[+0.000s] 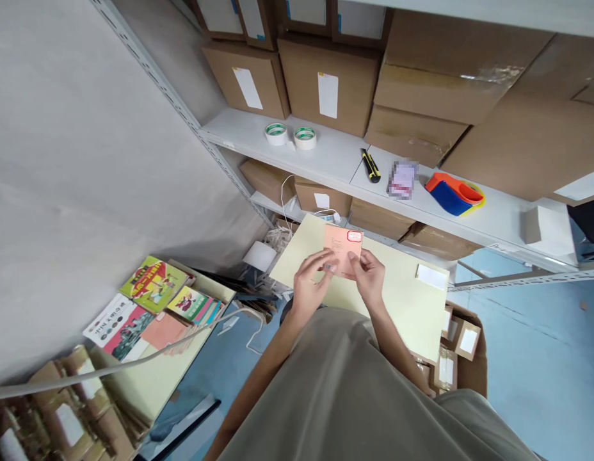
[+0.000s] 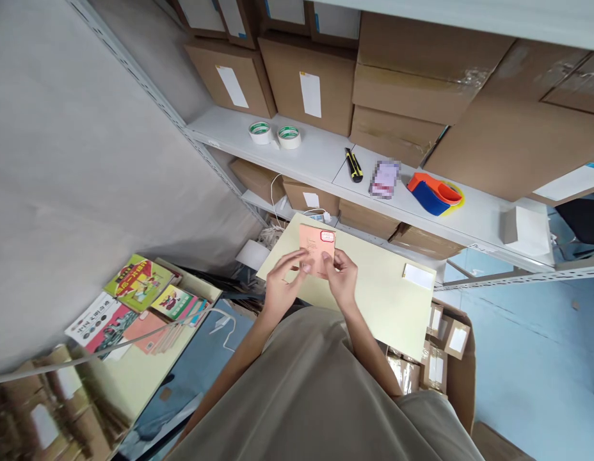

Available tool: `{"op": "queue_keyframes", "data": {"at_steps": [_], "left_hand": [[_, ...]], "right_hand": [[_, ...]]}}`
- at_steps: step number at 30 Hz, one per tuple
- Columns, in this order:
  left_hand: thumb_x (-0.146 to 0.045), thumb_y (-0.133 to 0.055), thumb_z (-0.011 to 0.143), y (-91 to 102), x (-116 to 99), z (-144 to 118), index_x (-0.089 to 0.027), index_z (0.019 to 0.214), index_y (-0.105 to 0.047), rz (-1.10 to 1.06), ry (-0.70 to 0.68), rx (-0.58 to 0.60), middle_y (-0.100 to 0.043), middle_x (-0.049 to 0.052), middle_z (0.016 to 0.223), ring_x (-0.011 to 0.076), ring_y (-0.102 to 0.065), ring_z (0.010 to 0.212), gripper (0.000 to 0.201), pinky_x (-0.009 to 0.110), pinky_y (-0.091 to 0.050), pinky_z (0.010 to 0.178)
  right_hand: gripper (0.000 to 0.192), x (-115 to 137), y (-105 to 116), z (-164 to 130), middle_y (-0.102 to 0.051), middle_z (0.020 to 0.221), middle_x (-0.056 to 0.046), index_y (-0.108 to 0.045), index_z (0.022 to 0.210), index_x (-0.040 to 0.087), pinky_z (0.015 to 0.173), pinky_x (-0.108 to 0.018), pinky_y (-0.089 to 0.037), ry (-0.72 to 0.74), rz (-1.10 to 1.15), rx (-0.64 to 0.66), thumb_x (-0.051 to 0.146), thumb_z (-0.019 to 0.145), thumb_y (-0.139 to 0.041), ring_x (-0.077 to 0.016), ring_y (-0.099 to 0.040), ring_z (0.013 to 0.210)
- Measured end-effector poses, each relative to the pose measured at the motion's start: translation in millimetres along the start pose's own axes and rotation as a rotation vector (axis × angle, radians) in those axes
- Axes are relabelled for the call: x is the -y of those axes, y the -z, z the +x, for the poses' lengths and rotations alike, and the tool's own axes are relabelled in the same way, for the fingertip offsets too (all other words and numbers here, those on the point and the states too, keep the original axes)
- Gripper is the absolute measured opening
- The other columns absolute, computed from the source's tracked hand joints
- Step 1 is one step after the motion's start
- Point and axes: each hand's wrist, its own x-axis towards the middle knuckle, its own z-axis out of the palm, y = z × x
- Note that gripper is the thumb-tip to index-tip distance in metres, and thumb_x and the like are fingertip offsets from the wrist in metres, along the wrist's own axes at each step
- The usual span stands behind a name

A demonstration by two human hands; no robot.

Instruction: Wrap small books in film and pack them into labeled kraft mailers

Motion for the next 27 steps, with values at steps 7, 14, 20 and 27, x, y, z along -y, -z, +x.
{"op": "queue_keyframes", "data": {"at_steps": [7,14,20,27], "left_hand": [[-0.075,-0.091,0.087,22.5,9.7,17.1,-0.018,0.097,-0.09,-0.327,0.415,0.091,-0.088,0.011,0.099,0.0272,-0.081,0.094,0.057,0.04,-0.068,0.092],[-0.073,-0.094,0.083,14.1,4.4,18.1,-0.02,0.098,-0.091,-0.294,0.41,-0.062,-0.089,0.01,0.099,0.0288,-0.083,0.097,0.056,0.039,-0.068,0.09],[-0.062,-0.086,0.098,4.5,-7.5,12.8,-0.024,0.109,-0.095,-0.169,0.226,-0.128,-0.091,0.011,0.122,0.0326,-0.087,0.112,0.04,0.048,-0.07,0.108],[-0.05,-0.084,0.104,-11.0,-9.3,6.6,-0.027,0.119,-0.093,-0.139,0.042,0.027,-0.088,0.013,0.131,0.032,-0.084,0.123,0.029,0.054,-0.065,0.119]], "right_hand": [[0.059,-0.6,14.9,8.6,-0.09,0.099,-0.009,-0.083,0.104,0.022,0.074,-0.035,-0.066,-0.096,0.092,0.127,0.078,0.087,-0.087,-0.0257,-0.082,0.085],[0.052,-2.9,6.8,5.7,-0.09,0.126,-0.014,-0.086,0.115,0.022,0.104,-0.047,-0.071,0.018,0.032,-0.101,0.07,0.093,-0.086,-0.0319,-0.086,0.116],[0.055,4.4,-11.0,-12.8,-0.086,0.141,-0.014,-0.088,0.129,0.025,0.115,-0.052,-0.069,-0.008,0.009,0.034,0.066,0.092,-0.09,-0.0342,-0.084,0.131],[0.051,-5.1,-21.1,-4.6,-0.09,0.111,-0.011,-0.084,0.106,0.022,0.094,-0.04,-0.07,-0.003,0.05,0.01,0.072,0.095,-0.084,-0.0279,-0.084,0.104]]}}
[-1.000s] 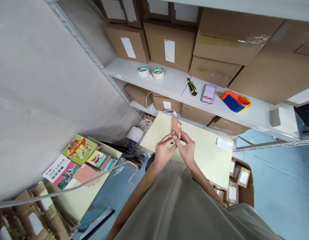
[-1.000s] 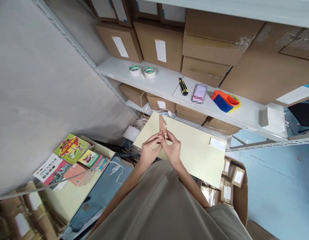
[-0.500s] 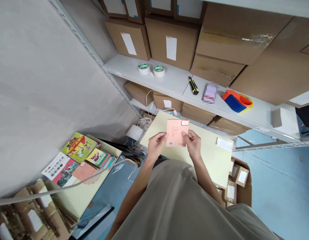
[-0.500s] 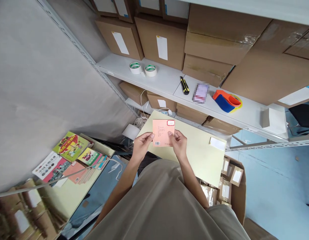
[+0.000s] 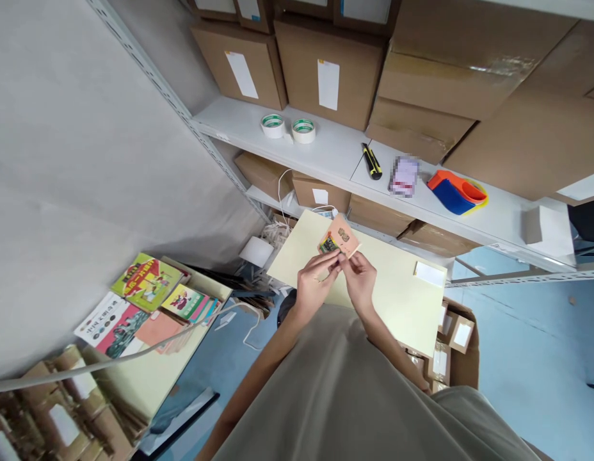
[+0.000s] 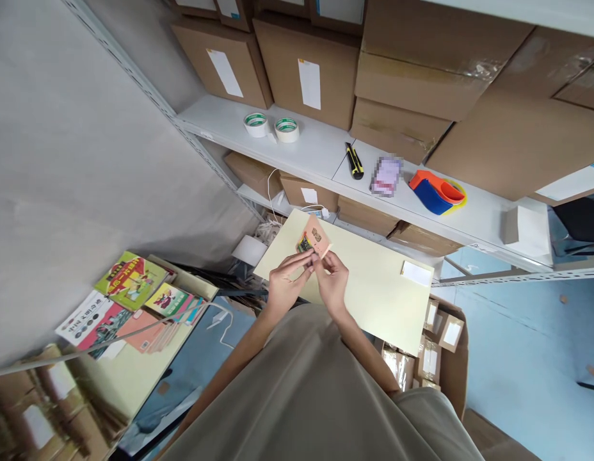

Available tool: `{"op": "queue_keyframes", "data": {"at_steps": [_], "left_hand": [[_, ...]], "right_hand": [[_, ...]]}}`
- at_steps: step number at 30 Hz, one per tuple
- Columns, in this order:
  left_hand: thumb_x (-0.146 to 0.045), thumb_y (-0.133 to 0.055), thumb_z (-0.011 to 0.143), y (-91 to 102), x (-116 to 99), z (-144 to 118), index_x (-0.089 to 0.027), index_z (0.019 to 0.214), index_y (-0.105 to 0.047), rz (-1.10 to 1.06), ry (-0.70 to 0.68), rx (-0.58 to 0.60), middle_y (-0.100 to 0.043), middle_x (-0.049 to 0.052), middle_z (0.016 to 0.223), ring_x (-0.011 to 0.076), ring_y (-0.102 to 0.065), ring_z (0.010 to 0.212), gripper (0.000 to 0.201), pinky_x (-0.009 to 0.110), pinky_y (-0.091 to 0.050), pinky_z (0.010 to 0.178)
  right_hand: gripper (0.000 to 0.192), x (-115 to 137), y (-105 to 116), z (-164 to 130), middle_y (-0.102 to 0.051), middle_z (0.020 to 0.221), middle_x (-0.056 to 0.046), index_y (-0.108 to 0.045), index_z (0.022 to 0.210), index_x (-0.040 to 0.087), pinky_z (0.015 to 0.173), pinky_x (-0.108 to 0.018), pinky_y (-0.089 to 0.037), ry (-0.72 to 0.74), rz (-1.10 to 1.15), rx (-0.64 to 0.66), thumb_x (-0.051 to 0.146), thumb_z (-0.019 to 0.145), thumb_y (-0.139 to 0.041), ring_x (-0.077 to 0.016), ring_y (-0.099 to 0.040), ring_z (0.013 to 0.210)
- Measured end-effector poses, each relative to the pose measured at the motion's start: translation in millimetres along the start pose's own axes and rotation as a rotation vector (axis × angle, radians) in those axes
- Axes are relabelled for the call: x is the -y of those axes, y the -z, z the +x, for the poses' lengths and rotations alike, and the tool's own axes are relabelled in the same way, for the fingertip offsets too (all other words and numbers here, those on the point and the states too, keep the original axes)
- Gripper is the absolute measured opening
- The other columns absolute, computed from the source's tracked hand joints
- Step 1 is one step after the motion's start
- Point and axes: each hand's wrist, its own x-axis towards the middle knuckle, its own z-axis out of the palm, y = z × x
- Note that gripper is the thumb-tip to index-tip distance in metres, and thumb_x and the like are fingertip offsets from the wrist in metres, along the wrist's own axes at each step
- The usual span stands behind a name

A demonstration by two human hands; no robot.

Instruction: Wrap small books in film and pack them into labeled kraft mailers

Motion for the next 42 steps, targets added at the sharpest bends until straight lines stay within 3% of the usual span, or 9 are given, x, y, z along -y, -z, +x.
{"op": "queue_keyframes", "data": {"at_steps": [3,5,11,15,20,25,31,37,42], "left_hand": [[-0.052,-0.092,0.096,15.4,10.2,10.1,-0.026,0.132,-0.089,0.005,0.084,-0.038,-0.083,0.015,0.145,0.0294,-0.081,0.122,0.044,0.044,-0.069,0.104],[-0.054,-0.095,0.091,31.2,18.3,19.5,-0.024,0.139,-0.085,0.009,0.182,-0.09,-0.082,0.016,0.145,0.0253,-0.079,0.111,0.057,0.035,-0.066,0.087],[-0.058,-0.1,0.08,59.9,28.8,34.8,-0.017,0.124,-0.09,-0.188,0.383,0.136,-0.087,0.01,0.104,0.0228,-0.076,0.092,0.061,0.031,-0.06,0.081],[-0.055,-0.098,0.083,58.5,19.6,32.1,-0.019,0.117,-0.09,-0.145,0.339,0.135,-0.086,0.007,0.102,0.0199,-0.072,0.084,0.05,0.031,-0.058,0.077],[-0.034,-0.088,0.09,60.2,5.7,33.8,-0.026,0.09,-0.089,0.004,0.023,0.164,-0.085,0.007,0.098,0.0242,-0.077,0.096,0.008,0.038,-0.061,0.093],[-0.025,-0.079,0.093,64.4,2.9,37.9,-0.029,0.083,-0.087,0.053,-0.108,0.108,-0.087,0.008,0.103,0.0274,-0.081,0.108,0.014,0.046,-0.062,0.105],[-0.032,-0.085,0.093,67.1,3.7,31.8,-0.027,0.087,-0.087,0.018,-0.043,0.084,-0.087,0.009,0.104,0.0262,-0.081,0.103,0.008,0.043,-0.064,0.101],[-0.04,-0.096,0.084,66.9,5.7,23.6,-0.023,0.108,-0.083,-0.07,0.139,0.024,-0.084,0.005,0.095,0.0161,-0.071,0.075,0.032,0.028,-0.056,0.071],[-0.041,-0.085,0.093,74.1,7.9,19.6,-0.022,0.104,-0.09,-0.069,0.138,0.104,-0.086,0.01,0.106,0.0182,-0.071,0.082,0.022,0.03,-0.056,0.075]], "right_hand": [[0.057,-0.3,17.4,17.8,-0.086,0.088,-0.005,-0.08,0.091,0.023,0.078,-0.035,-0.066,-0.059,0.007,0.028,0.079,0.089,-0.085,-0.0233,-0.078,0.081],[0.06,2.1,29.4,26.7,-0.088,0.092,-0.005,-0.084,0.096,0.024,0.08,-0.036,-0.067,-0.115,0.055,0.117,0.081,0.082,-0.092,-0.0239,-0.079,0.081],[0.06,8.2,47.2,31.9,-0.091,0.1,-0.006,-0.09,0.106,0.026,0.091,-0.043,-0.069,-0.184,0.084,0.334,0.079,0.08,-0.096,-0.0269,-0.083,0.089],[0.054,6.3,50.3,33.1,-0.091,0.101,-0.006,-0.092,0.105,0.027,0.096,-0.045,-0.069,-0.148,0.082,0.315,0.075,0.081,-0.098,-0.0271,-0.084,0.093],[0.032,6.4,52.8,34.8,-0.09,0.124,-0.007,-0.095,0.098,0.034,0.115,-0.05,-0.063,0.098,-0.031,0.268,0.063,0.086,-0.099,-0.0308,-0.081,0.122],[0.021,7.3,51.3,33.2,-0.088,0.13,-0.005,-0.094,0.092,0.04,0.121,-0.053,-0.06,0.182,-0.096,0.316,0.058,0.099,-0.087,-0.0296,-0.078,0.132],[0.028,13.9,52.7,30.7,-0.088,0.126,-0.005,-0.094,0.099,0.038,0.117,-0.052,-0.06,0.228,-0.17,0.345,0.058,0.106,-0.076,-0.03,-0.077,0.128],[0.052,8.7,52.6,24.8,-0.083,0.089,0.0,-0.078,0.134,0.029,0.075,-0.032,-0.058,0.064,-0.122,0.294,0.063,0.097,-0.087,-0.0192,-0.071,0.078],[0.045,12.1,54.6,18.9,-0.086,0.098,-0.004,-0.084,0.115,0.027,0.076,-0.032,-0.059,0.036,-0.115,0.338,0.067,0.096,-0.086,-0.0199,-0.073,0.084]]}}
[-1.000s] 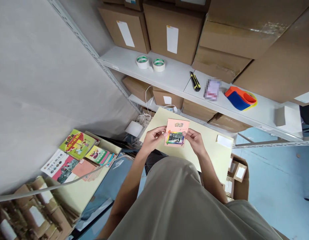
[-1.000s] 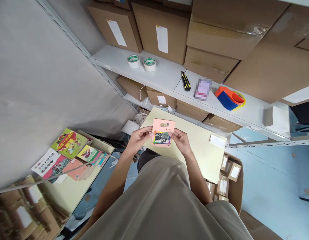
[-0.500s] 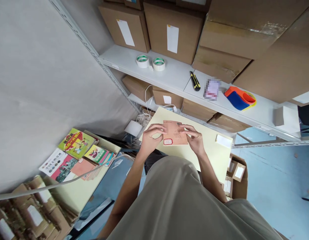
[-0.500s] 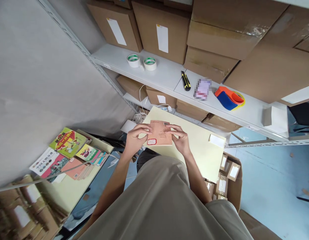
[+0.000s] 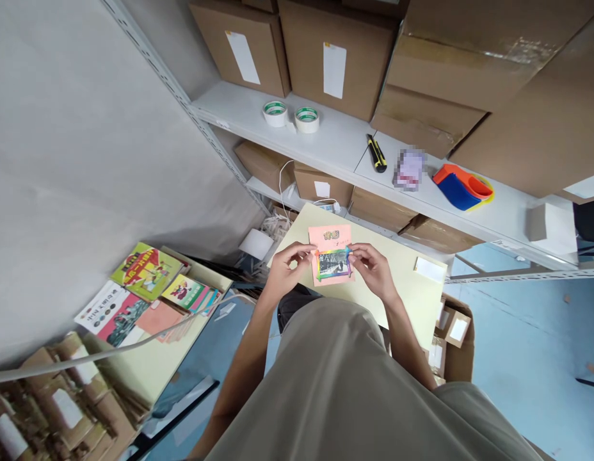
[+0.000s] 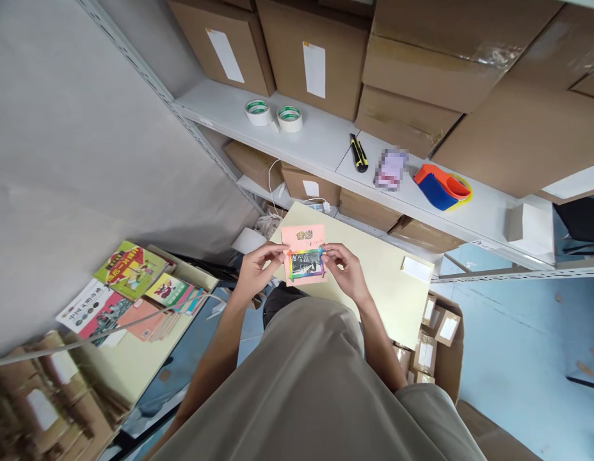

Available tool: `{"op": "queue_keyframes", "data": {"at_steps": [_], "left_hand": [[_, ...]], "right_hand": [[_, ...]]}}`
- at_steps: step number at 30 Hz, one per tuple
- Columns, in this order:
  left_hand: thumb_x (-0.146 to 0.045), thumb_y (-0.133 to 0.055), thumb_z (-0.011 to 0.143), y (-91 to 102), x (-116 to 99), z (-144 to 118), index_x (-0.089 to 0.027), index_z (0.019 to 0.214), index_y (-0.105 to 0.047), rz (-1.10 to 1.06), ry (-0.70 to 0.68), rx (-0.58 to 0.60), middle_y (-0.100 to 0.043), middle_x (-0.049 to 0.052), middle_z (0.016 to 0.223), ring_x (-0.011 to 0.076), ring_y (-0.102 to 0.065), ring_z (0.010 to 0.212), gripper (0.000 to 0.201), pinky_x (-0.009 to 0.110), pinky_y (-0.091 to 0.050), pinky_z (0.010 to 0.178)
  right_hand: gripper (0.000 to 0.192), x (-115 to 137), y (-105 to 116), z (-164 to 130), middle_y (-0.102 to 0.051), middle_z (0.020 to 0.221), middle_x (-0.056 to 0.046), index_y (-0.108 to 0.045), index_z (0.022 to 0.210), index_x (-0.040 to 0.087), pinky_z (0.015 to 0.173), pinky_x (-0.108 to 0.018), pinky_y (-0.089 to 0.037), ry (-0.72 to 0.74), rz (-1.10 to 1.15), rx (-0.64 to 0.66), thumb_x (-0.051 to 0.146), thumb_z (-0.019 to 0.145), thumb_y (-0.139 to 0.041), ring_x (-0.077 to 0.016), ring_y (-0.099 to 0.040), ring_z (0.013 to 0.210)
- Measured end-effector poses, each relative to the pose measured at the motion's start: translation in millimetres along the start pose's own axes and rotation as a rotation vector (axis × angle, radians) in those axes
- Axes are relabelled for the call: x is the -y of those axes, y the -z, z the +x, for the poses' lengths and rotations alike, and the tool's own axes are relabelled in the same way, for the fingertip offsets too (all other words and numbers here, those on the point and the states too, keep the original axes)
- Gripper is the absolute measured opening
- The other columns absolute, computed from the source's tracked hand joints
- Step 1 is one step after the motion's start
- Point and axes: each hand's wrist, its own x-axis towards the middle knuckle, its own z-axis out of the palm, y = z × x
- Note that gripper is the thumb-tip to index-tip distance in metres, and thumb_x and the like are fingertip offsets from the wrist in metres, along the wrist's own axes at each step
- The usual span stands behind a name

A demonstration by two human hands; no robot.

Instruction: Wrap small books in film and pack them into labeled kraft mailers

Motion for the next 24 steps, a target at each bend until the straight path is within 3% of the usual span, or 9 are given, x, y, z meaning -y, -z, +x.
{"op": "queue_keyframes", "data": {"at_steps": [3,5,7,9,12,17,22,24], "left_hand": [[-0.036,-0.084,0.09,5.8,0.6,-0.8,-0.022,0.114,-0.09,-0.019,0.012,0.064,-0.085,0.01,0.114,0.0169,-0.07,0.082,0.029,0.03,-0.058,0.081],[-0.037,-0.085,0.088,6.2,-0.6,-0.3,-0.022,0.115,-0.089,0.002,0.03,0.083,-0.083,0.008,0.108,0.016,-0.068,0.081,0.032,0.028,-0.056,0.077],[-0.045,-0.086,0.088,1.9,-3.0,0.8,-0.021,0.096,-0.085,0.049,0.054,0.063,-0.077,0.004,0.089,0.015,-0.063,0.075,0.026,0.026,-0.051,0.071],[-0.058,-0.084,0.092,-6.0,-5.2,2.0,-0.02,0.072,-0.069,0.099,0.091,0.01,-0.06,-0.001,0.069,0.0134,-0.052,0.066,0.045,0.026,-0.043,0.063],[-0.074,-0.074,0.098,-17.5,-5.4,3.5,-0.022,0.062,-0.054,0.149,0.149,-0.082,-0.044,-0.004,0.06,0.0125,-0.04,0.06,0.067,0.028,-0.035,0.059],[-0.072,-0.076,0.1,-16.1,1.5,4.8,-0.021,0.075,-0.077,0.297,0.085,-0.171,-0.068,0.001,0.07,0.0165,-0.055,0.067,0.057,0.031,-0.043,0.067],[-0.059,-0.062,0.115,-3.4,2.9,5.1,-0.022,0.097,-0.091,0.386,-0.042,-0.154,-0.087,0.008,0.095,0.0213,-0.073,0.082,0.05,0.033,-0.054,0.078],[-0.054,-0.055,0.119,-3.6,1.5,6.4,-0.023,0.107,-0.093,0.366,-0.102,-0.141,-0.089,0.01,0.111,0.023,-0.079,0.095,0.05,0.033,-0.059,0.083]], "right_hand": [[0.044,5.7,3.9,-1.5,-0.089,0.111,-0.007,-0.089,0.113,0.028,0.079,-0.034,-0.062,-0.003,-0.011,0.022,0.068,0.102,-0.078,-0.0198,-0.075,0.082],[0.045,8.8,4.8,-0.8,-0.09,0.112,-0.007,-0.09,0.115,0.028,0.079,-0.035,-0.063,-0.001,-0.023,0.041,0.069,0.101,-0.078,-0.0204,-0.078,0.084],[0.047,11.0,2.4,1.5,-0.09,0.102,-0.007,-0.089,0.112,0.026,0.076,-0.034,-0.062,-0.012,-0.035,0.05,0.07,0.097,-0.083,-0.0223,-0.081,0.086],[0.05,12.3,-3.5,5.1,-0.088,0.086,-0.007,-0.086,0.1,0.024,0.071,-0.034,-0.06,-0.051,-0.025,0.05,0.074,0.095,-0.084,-0.0226,-0.079,0.078],[0.059,12.0,-15.0,10.5,-0.083,0.07,-0.006,-0.079,0.086,0.024,0.066,-0.034,-0.058,-0.109,0.016,0.038,0.082,0.095,-0.081,-0.0216,-0.074,0.064],[0.063,5.0,-26.3,12.4,-0.082,0.069,-0.006,-0.078,0.088,0.025,0.066,-0.035,-0.058,-0.102,0.043,0.012,0.087,0.092,-0.08,-0.0218,-0.073,0.063],[0.066,-5.7,-23.4,12.1,-0.089,0.095,-0.011,-0.082,0.099,0.025,0.071,-0.037,-0.06,-0.072,0.058,-0.028,0.088,0.103,-0.064,-0.023,-0.076,0.078],[0.064,-13.0,-23.1,16.1,-0.089,0.103,-0.01,-0.084,0.105,0.025,0.072,-0.035,-0.061,-0.079,0.098,-0.05,0.086,0.102,-0.067,-0.0225,-0.076,0.083]]}}
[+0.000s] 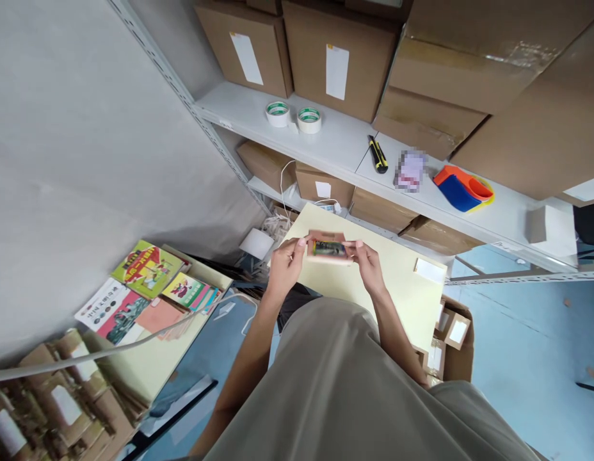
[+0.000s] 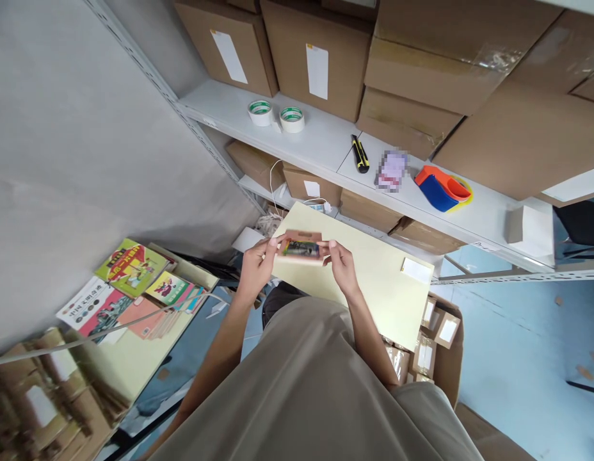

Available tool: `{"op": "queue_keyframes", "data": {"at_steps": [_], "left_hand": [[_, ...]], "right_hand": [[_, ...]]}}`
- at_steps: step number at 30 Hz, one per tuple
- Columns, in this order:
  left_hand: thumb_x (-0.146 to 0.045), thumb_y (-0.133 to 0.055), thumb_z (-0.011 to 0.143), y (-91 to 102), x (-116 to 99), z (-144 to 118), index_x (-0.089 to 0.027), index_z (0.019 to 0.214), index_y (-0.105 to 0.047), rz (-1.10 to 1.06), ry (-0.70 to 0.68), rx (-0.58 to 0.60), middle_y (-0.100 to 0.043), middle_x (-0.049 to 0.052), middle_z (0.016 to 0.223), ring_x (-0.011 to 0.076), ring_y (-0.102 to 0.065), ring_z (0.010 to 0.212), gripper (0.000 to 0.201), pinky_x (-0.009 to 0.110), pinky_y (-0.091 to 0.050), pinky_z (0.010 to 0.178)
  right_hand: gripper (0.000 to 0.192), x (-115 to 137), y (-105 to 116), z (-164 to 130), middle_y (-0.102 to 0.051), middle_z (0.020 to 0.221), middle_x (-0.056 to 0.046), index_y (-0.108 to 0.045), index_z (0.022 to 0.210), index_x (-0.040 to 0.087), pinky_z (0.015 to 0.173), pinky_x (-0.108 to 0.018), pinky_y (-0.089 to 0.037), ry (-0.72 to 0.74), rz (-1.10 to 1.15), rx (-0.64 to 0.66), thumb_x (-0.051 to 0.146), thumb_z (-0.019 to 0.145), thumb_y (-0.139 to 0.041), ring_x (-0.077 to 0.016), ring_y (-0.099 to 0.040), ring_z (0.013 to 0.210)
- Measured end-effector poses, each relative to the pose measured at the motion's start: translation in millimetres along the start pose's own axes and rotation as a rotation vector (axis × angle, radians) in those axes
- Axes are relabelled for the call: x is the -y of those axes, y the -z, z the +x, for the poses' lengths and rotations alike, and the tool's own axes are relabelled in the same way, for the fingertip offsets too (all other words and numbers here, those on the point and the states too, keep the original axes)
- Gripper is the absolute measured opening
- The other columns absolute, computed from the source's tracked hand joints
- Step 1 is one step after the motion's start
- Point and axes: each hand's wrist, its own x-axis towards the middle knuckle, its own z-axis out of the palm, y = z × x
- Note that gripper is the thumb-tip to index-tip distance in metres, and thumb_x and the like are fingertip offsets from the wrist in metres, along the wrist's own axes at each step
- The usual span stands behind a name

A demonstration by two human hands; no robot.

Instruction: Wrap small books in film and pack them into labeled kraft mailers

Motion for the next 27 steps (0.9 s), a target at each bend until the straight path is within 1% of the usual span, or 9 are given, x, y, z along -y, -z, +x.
{"op": "queue_keyframes", "data": {"at_steps": [3,5,9,13,15,17,21,24,27], "left_hand": [[-0.045,-0.068,0.115,-10.7,-7.0,2.4,-0.024,0.118,-0.093,-0.004,-0.115,-0.052,-0.089,0.01,0.12,0.0222,-0.082,0.099,0.033,0.032,-0.064,0.085],[-0.034,-0.072,0.113,-24.7,-16.0,2.5,-0.027,0.119,-0.093,0.052,-0.219,-0.042,-0.089,0.007,0.121,0.0207,-0.082,0.099,0.023,0.032,-0.066,0.089],[-0.015,-0.07,0.11,-55.6,-39.1,-2.4,-0.031,0.121,-0.092,0.256,-0.419,0.146,-0.088,0.006,0.129,0.0238,-0.081,0.113,0.03,0.038,-0.068,0.103],[-0.013,-0.071,0.108,-67.3,-47.9,-2.9,-0.029,0.124,-0.091,0.223,-0.396,0.216,-0.088,0.008,0.131,0.0271,-0.081,0.116,0.03,0.042,-0.067,0.106],[-0.02,-0.071,0.11,-65.0,-40.3,2.6,-0.029,0.118,-0.091,0.018,-0.263,0.186,-0.09,0.007,0.127,0.0259,-0.083,0.111,0.023,0.041,-0.068,0.102],[-0.033,-0.077,0.108,-61.1,-24.5,11.0,-0.026,0.113,-0.089,-0.268,-0.039,0.118,-0.091,0.008,0.118,0.0245,-0.084,0.101,0.014,0.037,-0.068,0.092],[-0.05,-0.1,0.085,-61.3,19.4,25.6,-0.023,0.121,-0.077,-0.722,0.384,-0.002,-0.086,0.003,0.091,0.0186,-0.078,0.078,0.051,0.027,-0.06,0.072],[-0.046,-0.103,0.076,-73.6,46.8,26.9,-0.023,0.117,-0.075,-0.836,0.596,-0.028,-0.085,0.002,0.093,0.0155,-0.074,0.075,0.055,0.025,-0.056,0.071],[-0.038,-0.099,0.078,-91.7,62.0,21.3,-0.021,0.11,-0.076,-0.922,0.74,0.026,-0.084,0.002,0.095,0.018,-0.078,0.087,0.043,0.03,-0.06,0.086]], "right_hand": [[0.049,-16.9,-6.7,13.0,-0.085,0.098,-0.002,-0.083,0.104,0.027,0.079,-0.032,-0.062,-0.022,0.146,0.022,0.071,0.086,-0.095,-0.0189,-0.074,0.083],[0.047,-31.3,-16.5,24.0,-0.082,0.092,0.001,-0.079,0.099,0.028,0.084,-0.032,-0.064,-0.07,0.309,0.064,0.061,0.077,-0.104,-0.0175,-0.073,0.082],[0.04,-57.5,-36.1,41.0,-0.08,0.091,-0.003,-0.075,0.093,0.026,0.086,-0.038,-0.069,-0.289,0.531,0.114,0.053,0.077,-0.1,-0.0234,-0.076,0.089],[0.028,-66.5,-33.2,42.8,-0.079,0.089,-0.005,-0.075,0.091,0.026,0.084,-0.039,-0.07,-0.355,0.576,0.075,0.045,0.084,-0.094,-0.0248,-0.077,0.09],[0.032,-64.3,-22.3,40.4,-0.08,0.091,-0.002,-0.075,0.092,0.026,0.084,-0.036,-0.07,-0.31,0.589,0.066,0.041,0.078,-0.1,-0.0218,-0.077,0.087],[0.041,-60.0,-10.1,38.0,-0.083,0.096,0.0,-0.076,0.098,0.028,0.084,-0.033,-0.068,-0.261,0.596,0.047,0.04,0.072,-0.105,-0.0189,-0.076,0.084],[0.053,-51.6,0.8,35.0,-0.086,0.101,0.0,-0.08,0.112,0.03,0.091,-0.036,-0.067,-0.174,0.513,-0.042,0.048,0.071,-0.108,-0.0203,-0.077,0.09],[0.044,-46.3,-8.7,31.5,-0.083,0.096,-0.001,-0.083,0.109,0.028,0.088,-0.038,-0.066,-0.079,0.286,-0.119,0.053,0.079,-0.101,-0.0215,-0.075,0.087],[0.027,-41.6,-30.6,23.6,-0.082,0.101,-0.003,-0.088,0.106,0.029,0.083,-0.037,-0.065,0.09,-0.054,-0.106,0.049,0.089,-0.088,-0.0209,-0.073,0.085]]}}
